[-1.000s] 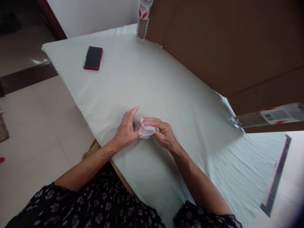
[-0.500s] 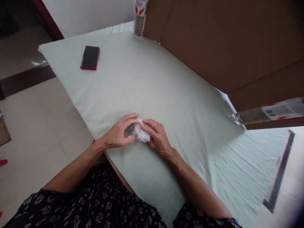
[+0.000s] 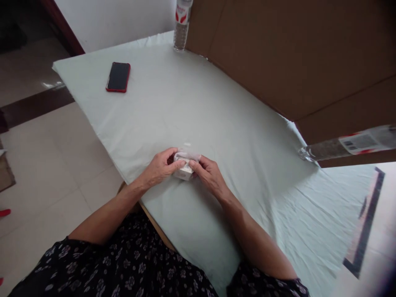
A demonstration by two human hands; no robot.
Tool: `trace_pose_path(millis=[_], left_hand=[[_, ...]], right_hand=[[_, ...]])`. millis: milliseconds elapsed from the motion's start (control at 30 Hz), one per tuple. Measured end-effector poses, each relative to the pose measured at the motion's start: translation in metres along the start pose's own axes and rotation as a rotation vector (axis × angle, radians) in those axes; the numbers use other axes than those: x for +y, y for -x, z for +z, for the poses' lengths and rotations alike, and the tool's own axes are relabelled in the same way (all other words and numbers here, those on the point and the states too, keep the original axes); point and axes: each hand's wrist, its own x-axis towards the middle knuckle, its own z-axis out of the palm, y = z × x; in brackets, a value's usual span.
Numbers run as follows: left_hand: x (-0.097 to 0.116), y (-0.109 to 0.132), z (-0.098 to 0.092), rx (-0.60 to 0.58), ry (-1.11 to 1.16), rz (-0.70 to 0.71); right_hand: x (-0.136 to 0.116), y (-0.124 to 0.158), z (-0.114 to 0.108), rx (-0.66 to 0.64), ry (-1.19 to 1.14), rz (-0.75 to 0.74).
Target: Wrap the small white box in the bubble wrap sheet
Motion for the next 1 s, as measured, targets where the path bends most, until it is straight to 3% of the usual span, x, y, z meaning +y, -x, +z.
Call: trace_pose_path(millis=[100, 267, 467, 600, 767, 1000], left_hand=[[-0.002, -0.002, 0.009, 0.091, -0.078, 0.021], [-0.004, -0.008, 0.016, 0.151, -0.066, 0.020], [0.003, -0.002, 0.005, -0.007, -0.001, -0.032], [0.001, 0.002, -0.002, -0.109, 0.110, -0.044], [-0.005, 0.002, -0.001, -0.059, 0.181, -0.081], [-0.002, 0.001, 0.004, -0.035, 0.280, -0.133]], right_hand=[[0.002, 0.002, 0.000, 0.071, 0.159, -0.105], [0.005, 0.004, -0.002, 0.027, 0.157, -0.147], [0.006, 0.005, 0.007, 0.012, -0.205, 0.075], [0.005, 0.008, 0.011, 0.024, -0.177, 0.068], [0.005, 0.003, 0.007, 0.098, 0.043, -0.026], [0.004, -0.006, 0.002, -0.017, -0.125, 0.024]])
